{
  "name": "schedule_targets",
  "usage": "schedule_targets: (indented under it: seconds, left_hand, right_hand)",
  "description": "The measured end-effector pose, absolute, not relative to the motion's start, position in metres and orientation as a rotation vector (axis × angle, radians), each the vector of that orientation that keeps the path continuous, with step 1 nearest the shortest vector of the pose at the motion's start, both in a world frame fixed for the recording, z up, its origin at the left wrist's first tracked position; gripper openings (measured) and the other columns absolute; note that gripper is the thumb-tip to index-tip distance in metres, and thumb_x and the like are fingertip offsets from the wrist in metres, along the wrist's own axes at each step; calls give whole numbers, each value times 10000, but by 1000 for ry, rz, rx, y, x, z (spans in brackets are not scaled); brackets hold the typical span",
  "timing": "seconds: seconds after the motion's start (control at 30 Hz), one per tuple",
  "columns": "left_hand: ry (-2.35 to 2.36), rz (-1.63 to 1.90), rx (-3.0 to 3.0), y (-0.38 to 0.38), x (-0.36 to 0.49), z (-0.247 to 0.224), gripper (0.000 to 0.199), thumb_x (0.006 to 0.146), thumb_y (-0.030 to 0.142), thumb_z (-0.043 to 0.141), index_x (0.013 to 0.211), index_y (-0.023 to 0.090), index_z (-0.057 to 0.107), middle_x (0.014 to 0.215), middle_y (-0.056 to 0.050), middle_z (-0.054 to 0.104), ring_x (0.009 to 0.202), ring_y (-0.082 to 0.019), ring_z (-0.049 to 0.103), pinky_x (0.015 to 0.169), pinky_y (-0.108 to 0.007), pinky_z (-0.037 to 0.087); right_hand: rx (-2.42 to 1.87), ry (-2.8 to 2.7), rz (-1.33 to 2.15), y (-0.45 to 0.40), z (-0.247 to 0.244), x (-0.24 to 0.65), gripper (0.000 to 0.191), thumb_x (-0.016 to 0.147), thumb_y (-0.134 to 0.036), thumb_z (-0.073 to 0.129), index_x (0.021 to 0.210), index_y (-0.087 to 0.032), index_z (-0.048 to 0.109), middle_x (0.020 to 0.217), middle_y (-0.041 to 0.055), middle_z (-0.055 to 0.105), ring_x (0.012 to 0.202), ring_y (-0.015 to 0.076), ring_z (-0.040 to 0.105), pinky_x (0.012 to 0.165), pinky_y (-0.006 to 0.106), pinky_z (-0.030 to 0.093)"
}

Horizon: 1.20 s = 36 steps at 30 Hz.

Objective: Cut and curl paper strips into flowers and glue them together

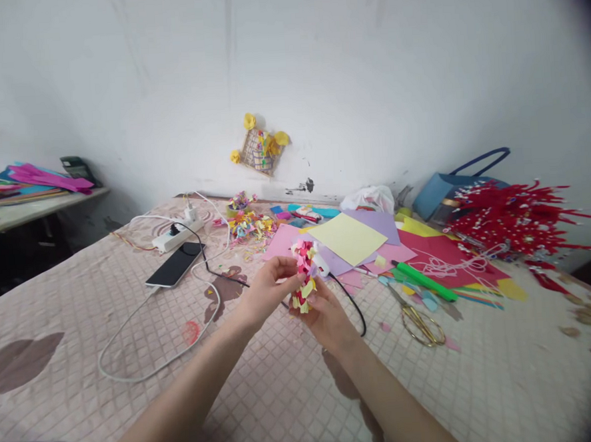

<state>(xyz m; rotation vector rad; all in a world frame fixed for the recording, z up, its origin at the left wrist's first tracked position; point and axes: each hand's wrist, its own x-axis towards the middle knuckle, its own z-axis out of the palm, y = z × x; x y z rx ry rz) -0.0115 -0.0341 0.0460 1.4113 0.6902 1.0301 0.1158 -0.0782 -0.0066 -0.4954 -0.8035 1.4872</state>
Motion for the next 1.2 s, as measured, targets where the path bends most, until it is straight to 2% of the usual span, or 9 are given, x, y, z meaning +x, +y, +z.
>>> schedule_targets:
  seconds: [0.1,0.17,0.27,0.37,0.47,0.63,1.03,1.2]
  left_hand:
    - [645,1001,1307,-34,-11,47,316,687,285,732,906,138,560,838,-35,616,730,-121,591,636,-228,452]
    - [638,1003,1280,-34,-11,47,329,682,281,735,914,136,554,838,-35,621,715,-116,593,639,-231,451]
    - [654,1039,1304,-32,-12,45,337,676,273,732,915,137,538,843,-37,624,738,-125,602,680,-254,454]
    - [709,1084,1403,-32,-13,42,324,697,272,707,930,147,520,810,-32,621,705,-126,593,644,-259,445]
    - [757,1132,1526,-34,-13,40,296,727,265,679,946,154,513,785,-30,620,697,-127,581,630,-257,437]
    - [826,1165,1631,-42,-12,42,271,758,274,653,959,165,509,762,-19,614,694,-135,581,636,-261,432]
    - [902,1174,1767,-51,-9,46,255,782,249,614,996,175,495,777,-20,620,727,-153,586,677,-276,428]
    - [904,1177,1757,-50,-9,44,252,781,254,614,987,173,493,767,-19,622,701,-147,584,654,-269,427]
  right_hand:
    - [-508,-847,1513,-78,-7,115,379,707,-269,701,1055,-274,551,846,-10,650,753,158,609,667,299,503]
    - [-555,-856,1515,-78,-6,117,338,752,-372,660,1054,-269,547,902,9,642,797,176,606,661,314,503]
    - [-766,-909,1329,-78,-1,126,317,830,-474,546,1049,-244,553,798,7,607,670,148,566,567,272,463]
    - [-990,-1044,813,-79,12,139,198,841,-370,573,979,-228,570,696,-23,520,595,118,488,549,244,415]
    - [-1041,-1267,324,-81,32,149,114,813,-247,610,920,-217,585,797,6,533,715,144,514,650,275,431]
    - [-1020,-1648,-95,-80,57,149,109,833,-138,539,886,-218,591,843,34,532,755,165,520,671,307,445]
    - [-1031,-1802,-173,-76,56,147,178,826,-77,481,899,-210,576,865,47,489,836,188,525,728,329,453]
    - [-1021,-1715,-43,-79,55,147,147,835,-90,489,864,-202,580,856,39,506,805,169,527,708,304,445]
